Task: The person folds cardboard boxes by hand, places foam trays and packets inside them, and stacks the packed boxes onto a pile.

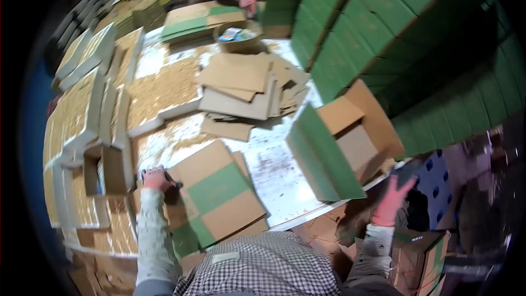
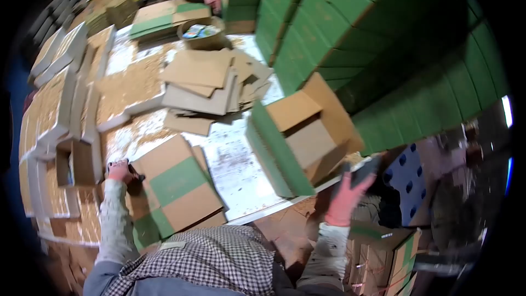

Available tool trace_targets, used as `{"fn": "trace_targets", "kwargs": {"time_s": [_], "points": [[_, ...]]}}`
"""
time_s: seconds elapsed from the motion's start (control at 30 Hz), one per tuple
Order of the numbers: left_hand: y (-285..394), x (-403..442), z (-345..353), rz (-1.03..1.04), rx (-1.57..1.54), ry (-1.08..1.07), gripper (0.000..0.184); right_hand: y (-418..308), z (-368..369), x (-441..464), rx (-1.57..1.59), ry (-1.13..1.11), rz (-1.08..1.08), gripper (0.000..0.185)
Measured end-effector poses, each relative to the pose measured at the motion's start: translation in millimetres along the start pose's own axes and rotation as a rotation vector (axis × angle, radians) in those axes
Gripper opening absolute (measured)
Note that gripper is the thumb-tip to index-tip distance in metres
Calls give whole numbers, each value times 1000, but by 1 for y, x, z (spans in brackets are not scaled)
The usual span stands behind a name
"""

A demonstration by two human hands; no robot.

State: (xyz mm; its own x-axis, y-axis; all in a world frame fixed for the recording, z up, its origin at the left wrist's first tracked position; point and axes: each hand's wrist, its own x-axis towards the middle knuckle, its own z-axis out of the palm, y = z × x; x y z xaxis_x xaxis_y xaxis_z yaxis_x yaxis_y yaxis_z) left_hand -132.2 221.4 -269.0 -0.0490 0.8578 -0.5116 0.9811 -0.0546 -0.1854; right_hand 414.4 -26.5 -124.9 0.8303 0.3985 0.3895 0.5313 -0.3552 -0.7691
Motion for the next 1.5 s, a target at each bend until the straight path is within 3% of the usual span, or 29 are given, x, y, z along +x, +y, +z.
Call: {"fn": "trace_targets", "kwargs": {"time_s": [0.03,0.07,0.1,0.17,0.23,0.3,0.37,0.43,0.5,0.57,0.63,0.7,0.77,0.83,0.9,0.97,1.0,1.03,1.07,1.1,1.13,1.17,1.23,1.27,1.33,1.37,1.43,1.47,1.5], "points": [[-40,23,52,120,-260,225,86,-36,-2,-5,13,93,50,70],[-54,42,62,2,-329,163,79,-36,1,-7,78,164,-184,64],[-24,-3,9,-71,-296,319,66,-76,14,-6,433,39,-458,62],[-11,-30,-27,65,-298,680,42,-161,35,-37,543,-136,-650,61],[5,-96,-97,242,-359,907,39,-193,53,-54,515,-473,-1007,61],[16,-166,-141,401,-327,1018,38,-243,79,-81,44,-604,-1237,63],[24,-201,-133,497,-258,1053,63,-261,112,-107,-234,-772,-1502,65],[30,-227,-98,369,-329,1011,79,-267,126,-111,-246,-1297,-1358,60],[20,-247,-65,414,-377,1166,62,-274,136,-106,-129,-1528,-1385,59],[15,-266,-34,523,-365,1342,38,-303,133,-118,-460,-1314,-1462,59],[2,-284,-31,730,-435,1246,23,-325,161,-130,-290,-1023,-1499,63],[-18,-307,-65,1093,-411,1020,26,-356,191,-149,-308,-1021,-1324,67],[-51,-317,-105,958,-453,393,35,-342,218,-190,-322,-1130,-1386,69],[-71,-298,-109,412,-518,1060,45,-351,194,-192,-214,-939,-1597,69],[-85,-231,-70,-62,-417,1014,50,-342,164,-178,123,-758,-1808,72],[-85,-243,-104,142,-525,626,50,-330,130,-129,230,-1745,-1665,83],[-84,-248,-113,237,-572,423,50,-322,114,-125,-132,-1890,-1691,89],[-84,-233,-99,429,-368,507,51,-309,107,-138,-194,-1758,-1684,92],[-78,-220,-100,447,-271,530,51,-296,100,-152,-260,-1632,-1667,94],[-72,-204,-106,466,-166,549,52,-272,113,-190,-26,-1246,-1600,93],[-67,-185,-104,513,-88,506,53,-239,135,-218,-223,-1282,-1509,81],[-46,-176,-119,272,-206,301,50,-204,159,-233,-361,-1265,-1644,66],[-22,-131,-71,161,-293,887,47,-235,169,-206,-235,-974,-1923,59],[-21,-134,-76,128,-305,749,36,-278,157,-174,-263,-1116,-1668,56],[-20,-145,-80,97,-430,1114,36,-308,155,-138,-271,-1076,-1379,51],[-20,-154,-80,79,-492,1291,39,-297,169,-134,-255,-913,-1349,49],[-31,-165,-80,-21,-517,1346,48,-249,190,-176,-232,-857,-1444,49],[-32,-165,-77,-121,-411,1184,44,-225,201,-196,-220,-826,-1490,49],[-32,-166,-70,-216,-308,1014,41,-226,181,-227,-231,-1077,-1321,44]]}}
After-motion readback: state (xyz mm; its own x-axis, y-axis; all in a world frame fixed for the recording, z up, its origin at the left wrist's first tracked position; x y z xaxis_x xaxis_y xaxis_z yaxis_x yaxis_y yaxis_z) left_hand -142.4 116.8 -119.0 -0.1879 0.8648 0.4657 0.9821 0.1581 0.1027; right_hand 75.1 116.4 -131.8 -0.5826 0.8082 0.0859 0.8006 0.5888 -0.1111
